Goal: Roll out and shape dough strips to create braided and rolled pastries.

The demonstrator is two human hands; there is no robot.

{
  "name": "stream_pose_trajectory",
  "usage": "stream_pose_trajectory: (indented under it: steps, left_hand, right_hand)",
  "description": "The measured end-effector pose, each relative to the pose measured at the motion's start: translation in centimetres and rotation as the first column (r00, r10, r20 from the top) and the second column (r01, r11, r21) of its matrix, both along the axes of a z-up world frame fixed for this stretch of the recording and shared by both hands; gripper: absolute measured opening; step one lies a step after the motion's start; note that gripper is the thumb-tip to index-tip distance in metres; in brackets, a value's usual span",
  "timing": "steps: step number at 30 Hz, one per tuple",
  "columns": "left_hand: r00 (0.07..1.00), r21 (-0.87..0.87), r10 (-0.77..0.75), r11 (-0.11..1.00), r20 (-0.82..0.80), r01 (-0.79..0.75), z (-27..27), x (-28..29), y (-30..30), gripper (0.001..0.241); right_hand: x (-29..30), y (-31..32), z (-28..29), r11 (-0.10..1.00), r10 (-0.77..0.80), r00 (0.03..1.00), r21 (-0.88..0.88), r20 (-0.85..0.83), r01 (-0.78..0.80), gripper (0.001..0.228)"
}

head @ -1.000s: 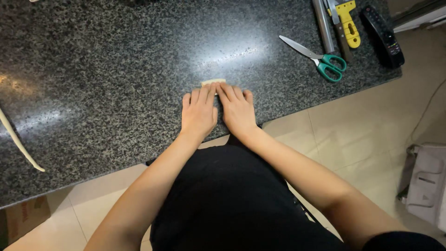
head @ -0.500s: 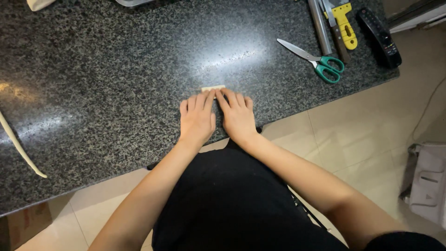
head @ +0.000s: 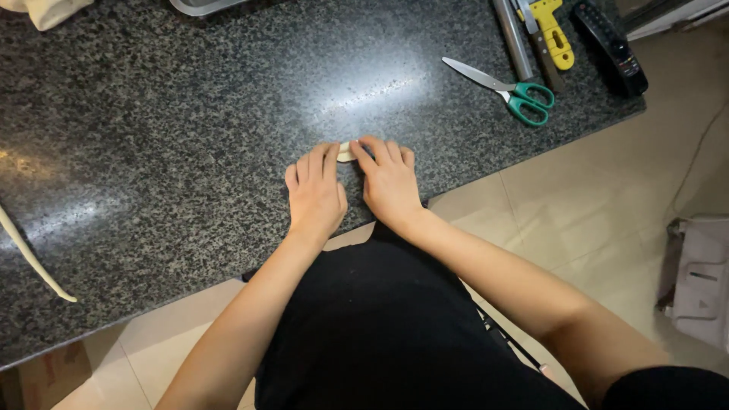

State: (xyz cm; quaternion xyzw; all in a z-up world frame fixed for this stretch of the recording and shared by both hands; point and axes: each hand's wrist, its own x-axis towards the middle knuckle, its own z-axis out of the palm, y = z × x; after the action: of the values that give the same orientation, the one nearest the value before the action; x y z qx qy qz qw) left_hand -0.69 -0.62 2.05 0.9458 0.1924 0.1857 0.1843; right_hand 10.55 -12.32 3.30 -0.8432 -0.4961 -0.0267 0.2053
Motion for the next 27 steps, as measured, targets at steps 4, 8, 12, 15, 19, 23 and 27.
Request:
stream_pose_trajectory:
  steps: [4, 8, 12, 15, 19, 23, 27]
  left_hand:
    - [0.998, 0.047, -0.027, 0.998, -0.048, 0.029, -1.1, -0.5, 0.0, 0.066]
    - [0.992, 0.051, -0.095, 0.994, -0.084, 0.1, -1.6, -1.2, -0.2, 0.065]
    - [0.982, 0.023, -0.121, 0.992, -0.143, 0.125, -1.2, -1.1, -0.3, 0.066]
    - [0.988, 0.015, -0.087, 0.996, -0.126, 0.09, -0.5, -1.4, -0.6, 0.063]
    - [0.996, 0.039, -0.067, 0.997, -0.056, 0.069, 0.8, -1.3, -0.7, 0.065]
    - [0.994, 0.049, -0.081, 0.995, -0.069, 0.085, 0.2, -1.4, -0.8, 0.069]
    - [0.987, 0.041, -0.103, 0.993, -0.12, 0.109, -0.7, -1.9, -1.1, 0.069]
  right_hand:
    - [-0.7, -0.7, -1.1, 1.0, 0.029, 0.998, 0.009, 0.055, -0.029, 0.057]
    - [-1.3, -1.6, -2.1, 0.997, 0.075, 0.994, -0.027, 0.082, -0.073, 0.06]
    - [-1.2, -1.6, -2.1, 0.996, 0.084, 0.993, -0.051, 0.086, -0.079, 0.058]
    - [-1.2, -1.5, -1.3, 0.999, 0.047, 0.998, -0.027, 0.031, -0.047, 0.051]
    - [-1.3, -1.5, 0.0, 1.0, 0.025, 1.0, 0.017, 0.005, -0.025, 0.051]
    - [-1.6, -1.5, -0.8, 0.998, 0.055, 0.997, 0.022, 0.051, -0.056, 0.06]
    - [-1.8, -2.2, -2.0, 0.996, 0.091, 0.995, -0.016, 0.049, -0.091, 0.058]
